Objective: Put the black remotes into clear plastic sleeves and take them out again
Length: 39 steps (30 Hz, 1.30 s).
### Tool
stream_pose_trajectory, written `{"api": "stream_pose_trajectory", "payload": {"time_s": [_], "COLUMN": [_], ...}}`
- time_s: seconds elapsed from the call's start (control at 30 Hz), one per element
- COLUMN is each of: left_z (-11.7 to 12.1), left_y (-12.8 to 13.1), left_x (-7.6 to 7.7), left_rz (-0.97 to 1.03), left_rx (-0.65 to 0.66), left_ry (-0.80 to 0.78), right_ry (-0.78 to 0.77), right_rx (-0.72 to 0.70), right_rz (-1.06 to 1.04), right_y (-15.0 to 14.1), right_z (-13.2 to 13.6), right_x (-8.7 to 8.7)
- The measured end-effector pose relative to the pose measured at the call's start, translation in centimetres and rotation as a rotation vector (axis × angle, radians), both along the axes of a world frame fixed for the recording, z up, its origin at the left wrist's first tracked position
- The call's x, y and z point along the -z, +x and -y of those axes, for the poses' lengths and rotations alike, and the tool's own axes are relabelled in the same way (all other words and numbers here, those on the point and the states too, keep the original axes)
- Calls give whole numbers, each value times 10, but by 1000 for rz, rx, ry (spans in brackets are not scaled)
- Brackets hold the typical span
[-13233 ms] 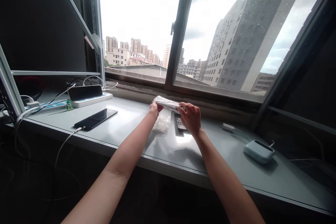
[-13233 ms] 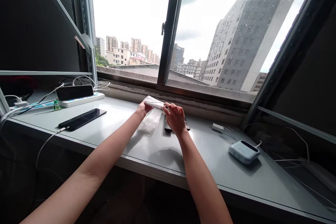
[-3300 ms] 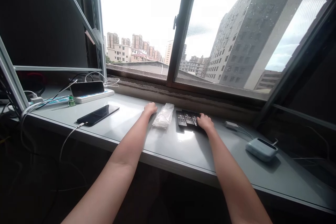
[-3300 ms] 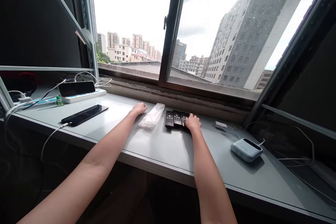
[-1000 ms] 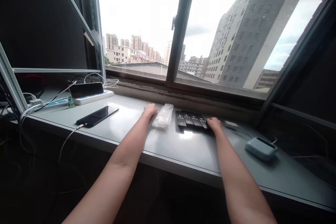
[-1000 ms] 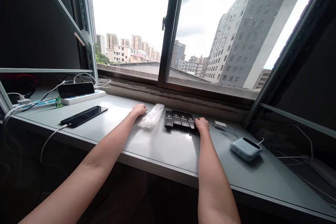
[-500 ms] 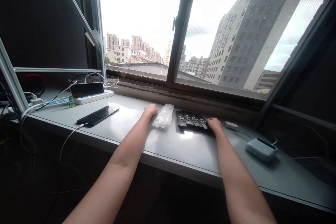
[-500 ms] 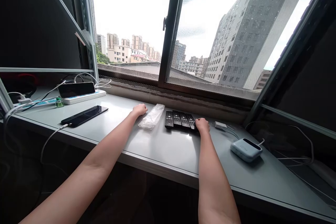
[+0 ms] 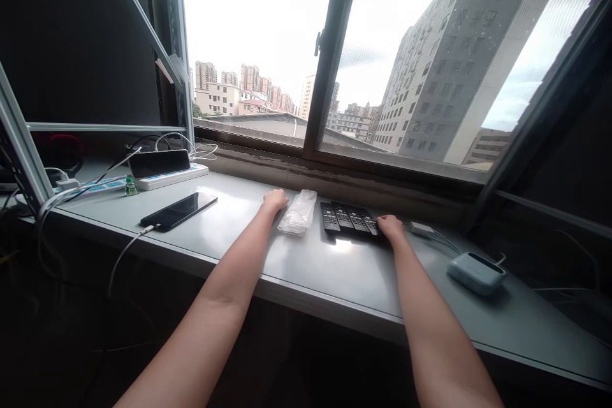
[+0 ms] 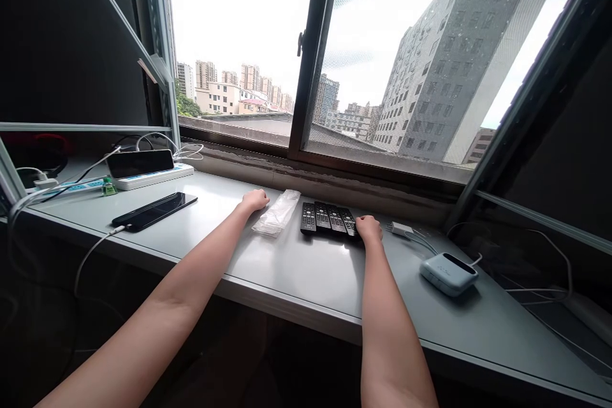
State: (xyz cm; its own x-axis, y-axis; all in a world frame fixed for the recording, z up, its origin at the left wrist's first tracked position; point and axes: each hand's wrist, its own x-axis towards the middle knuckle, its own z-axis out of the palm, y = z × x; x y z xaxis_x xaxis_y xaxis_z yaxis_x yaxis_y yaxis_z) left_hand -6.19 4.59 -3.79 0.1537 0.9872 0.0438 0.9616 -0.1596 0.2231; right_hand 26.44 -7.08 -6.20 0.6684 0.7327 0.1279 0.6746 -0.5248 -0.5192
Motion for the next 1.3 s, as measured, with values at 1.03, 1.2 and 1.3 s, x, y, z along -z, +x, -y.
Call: {"api": "stream_pose_trajectory", "payload": {"time_s": [1.03,1.2,1.3], "left_z": [4,4,3], "left_y": [1,0,0], "left_x": [-2,-3,-3], "left_rz": [-12,-7,-7], "left_rx": [9,-2,-2], "left_ry": [5,0,-1], "right_ry": [-42,-49,-52], "right_rx": [-13,-14,-16], "right_rz": [14,16,16], "right_y": [-7,-8,-7], "right_z": [5,6,5], "right_x": [-6,-6,-6]}}
